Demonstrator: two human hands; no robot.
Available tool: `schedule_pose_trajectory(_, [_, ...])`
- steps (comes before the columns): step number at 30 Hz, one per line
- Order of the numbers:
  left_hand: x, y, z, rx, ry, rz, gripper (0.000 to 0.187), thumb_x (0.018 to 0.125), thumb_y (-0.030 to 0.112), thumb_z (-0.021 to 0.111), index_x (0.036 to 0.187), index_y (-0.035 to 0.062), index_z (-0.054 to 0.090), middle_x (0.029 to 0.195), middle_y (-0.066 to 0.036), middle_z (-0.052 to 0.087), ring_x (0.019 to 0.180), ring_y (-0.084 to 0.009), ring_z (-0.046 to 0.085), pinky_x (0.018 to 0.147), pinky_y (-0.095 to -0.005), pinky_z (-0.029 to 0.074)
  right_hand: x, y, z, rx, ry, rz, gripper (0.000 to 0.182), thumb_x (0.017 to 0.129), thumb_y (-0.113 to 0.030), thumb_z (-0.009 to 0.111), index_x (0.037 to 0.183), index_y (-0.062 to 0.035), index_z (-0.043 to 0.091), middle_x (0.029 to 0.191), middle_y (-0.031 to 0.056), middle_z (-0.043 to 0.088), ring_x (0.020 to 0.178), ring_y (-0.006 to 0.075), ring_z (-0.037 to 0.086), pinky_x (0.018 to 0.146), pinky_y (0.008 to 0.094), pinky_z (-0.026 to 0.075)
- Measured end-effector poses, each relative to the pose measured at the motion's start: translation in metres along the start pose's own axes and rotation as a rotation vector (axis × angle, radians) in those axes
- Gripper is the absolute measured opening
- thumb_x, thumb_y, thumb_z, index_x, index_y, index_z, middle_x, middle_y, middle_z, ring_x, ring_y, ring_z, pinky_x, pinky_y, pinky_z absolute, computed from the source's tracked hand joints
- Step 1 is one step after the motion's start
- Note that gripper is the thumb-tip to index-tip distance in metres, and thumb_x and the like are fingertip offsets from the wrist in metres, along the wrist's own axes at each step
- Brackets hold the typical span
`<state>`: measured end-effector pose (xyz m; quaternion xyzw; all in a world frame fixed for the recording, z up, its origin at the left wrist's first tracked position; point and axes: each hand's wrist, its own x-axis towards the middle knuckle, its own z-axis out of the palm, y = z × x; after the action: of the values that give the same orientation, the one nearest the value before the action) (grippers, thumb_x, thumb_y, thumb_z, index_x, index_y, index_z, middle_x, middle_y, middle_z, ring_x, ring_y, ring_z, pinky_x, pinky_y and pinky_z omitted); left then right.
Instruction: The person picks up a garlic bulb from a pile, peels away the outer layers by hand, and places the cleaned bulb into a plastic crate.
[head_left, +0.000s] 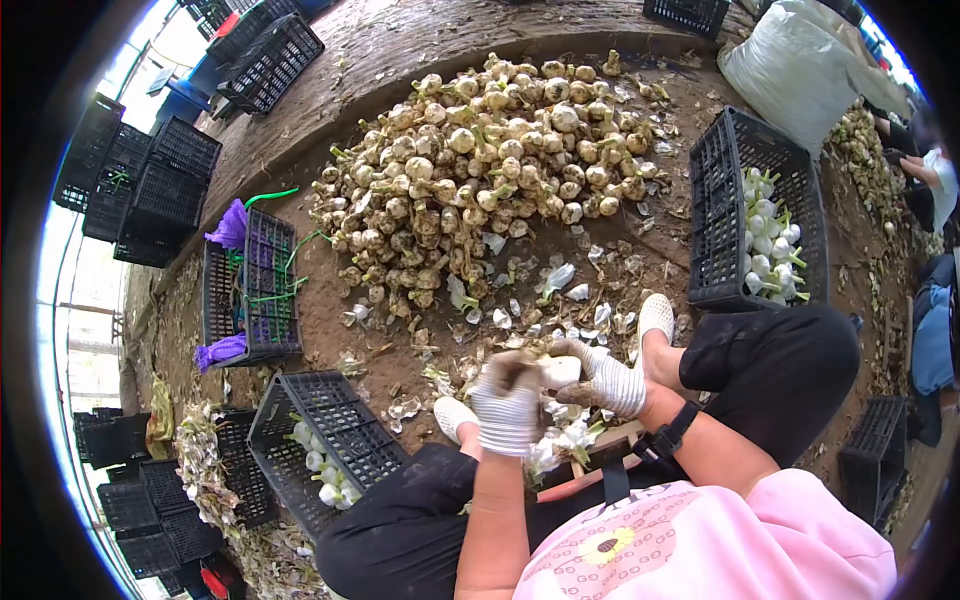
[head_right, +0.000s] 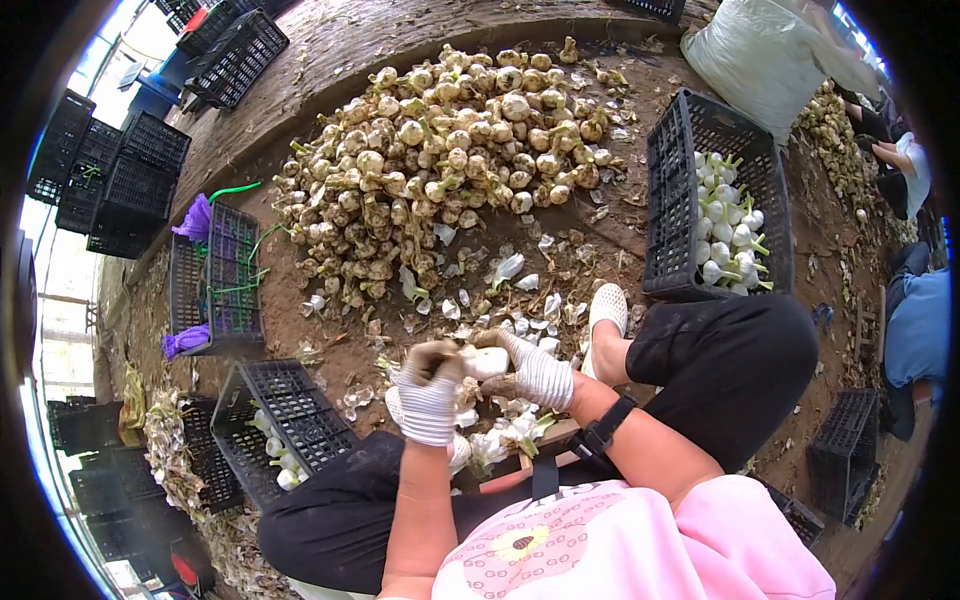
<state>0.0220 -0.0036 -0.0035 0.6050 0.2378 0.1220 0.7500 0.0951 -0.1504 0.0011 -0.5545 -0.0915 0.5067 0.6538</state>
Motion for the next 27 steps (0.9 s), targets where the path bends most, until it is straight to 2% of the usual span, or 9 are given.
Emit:
schedule_pose_trajectory(3, [0.013, 0.021, -0.021, -0.563, 0.063, -0.130, 0.013, 0.080, 0.000, 0.060, 0.091, 0.0052, 0.057, 0.079, -0.006, 0.060, 0.069, -0.0134, 0.060, 0.062, -0.0266, 0.052, 0.002, 0.009, -0.004, 0.005, -0.034, -0.073, 0.063, 0.072, -0.012, 0.070, 0.125, -0.0048, 0.038, 0.111, 0.0071, 0.052, 0.100, 0.0141, 0.050, 0.083, 0.0261, 0.044])
schedule_pose_trajectory(8, [0.013, 0.003, -0.031, -0.476, 0.113, -0.231, 0.014, 0.080, 0.001, 0.061, 0.092, 0.0089, 0.058, 0.080, -0.003, 0.060, 0.070, -0.0157, 0.060, 0.057, -0.0345, 0.055, 0.008, 0.016, -0.007, 0.140, -0.057, -0.109, 0.062, 0.075, -0.014, 0.068, 0.127, -0.0036, 0.034, 0.113, 0.0105, 0.051, 0.099, 0.0165, 0.052, 0.083, 0.0280, 0.045])
schedule_pose_trajectory(13, [0.026, 0.027, -0.046, -0.712, 0.079, -0.090, 0.015, 0.078, 0.004, 0.064, 0.093, 0.0071, 0.060, 0.083, -0.010, 0.060, 0.068, -0.0181, 0.059, 0.053, -0.0248, 0.050, 0.000, 0.012, -0.006, 0.396, -0.208, -0.061, 0.068, 0.075, -0.020, 0.071, 0.129, -0.0041, 0.033, 0.111, 0.0101, 0.054, 0.089, 0.0178, 0.058, 0.080, 0.0324, 0.049])
schedule_pose_trajectory(15, [0.031, 0.022, -0.068, -0.681, 0.049, -0.004, 0.015, 0.079, 0.007, 0.064, 0.093, 0.0070, 0.060, 0.082, -0.008, 0.059, 0.071, -0.0181, 0.059, 0.057, -0.0267, 0.051, 0.000, 0.014, -0.004, 0.457, -0.219, -0.099, 0.069, 0.074, -0.022, 0.071, 0.129, -0.0048, 0.033, 0.110, 0.0092, 0.056, 0.085, 0.0171, 0.059, 0.076, 0.0310, 0.050])
schedule_pose_trajectory(16, [0.026, 0.019, -0.074, -0.606, 0.132, -0.048, 0.016, 0.079, 0.008, 0.064, 0.095, 0.0057, 0.060, 0.085, -0.007, 0.059, 0.076, -0.0173, 0.058, 0.066, -0.0288, 0.051, 0.003, 0.019, -0.007, 0.435, -0.209, -0.104, 0.070, 0.074, -0.022, 0.072, 0.129, -0.0049, 0.033, 0.110, 0.0091, 0.055, 0.085, 0.0169, 0.059, 0.075, 0.0305, 0.050])
schedule_pose_trajectory(19, [0.016, 0.016, -0.060, 0.051, -0.069, 0.083, 0.018, 0.081, 0.006, 0.061, 0.098, 0.0035, 0.060, 0.095, -0.007, 0.057, 0.082, -0.0143, 0.057, 0.070, -0.0251, 0.049, 0.001, 0.015, -0.008, 0.416, -0.179, -0.105, 0.072, 0.073, -0.025, 0.073, 0.129, -0.0045, 0.033, 0.109, 0.0086, 0.055, 0.085, 0.0168, 0.059, 0.075, 0.0297, 0.050])
schedule_pose_trajectory(21, [0.000, 0.034, -0.031, 0.216, -0.085, 0.086, 0.027, 0.072, 0.008, 0.069, 0.096, -0.0013, 0.061, 0.101, -0.007, 0.054, 0.086, -0.0147, 0.056, 0.076, -0.0269, 0.047, 0.001, 0.013, -0.009, 0.421, -0.196, -0.089, 0.073, 0.072, -0.026, 0.073, 0.129, -0.0041, 0.033, 0.108, 0.0084, 0.055, 0.085, 0.0168, 0.059, 0.075, 0.0301, 0.049])
schedule_pose_trajectory(24, [-0.004, 0.038, -0.021, 0.651, -0.189, 0.377, 0.041, 0.066, 0.016, 0.076, 0.099, -0.0017, 0.059, 0.096, -0.012, 0.056, 0.084, -0.0208, 0.057, 0.074, -0.0302, 0.047, 0.003, 0.009, -0.005, 0.343, -0.094, -0.169, 0.069, 0.072, -0.025, 0.073, 0.125, -0.0037, 0.035, 0.108, 0.0087, 0.055, 0.086, 0.0169, 0.058, 0.074, 0.0284, 0.050])
schedule_pose_trajectory(27, [-0.008, 0.046, -0.005, 0.748, -0.152, 0.475, 0.044, 0.064, 0.019, 0.078, 0.098, -0.0013, 0.059, 0.092, -0.013, 0.057, 0.081, -0.0236, 0.058, 0.073, -0.0320, 0.047, 0.008, 0.014, -0.004, 0.100, 0.092, -0.208, 0.061, 0.072, -0.017, 0.071, 0.120, -0.0028, 0.038, 0.107, 0.0092, 0.054, 0.089, 0.0172, 0.057, 0.075, 0.0279, 0.049])
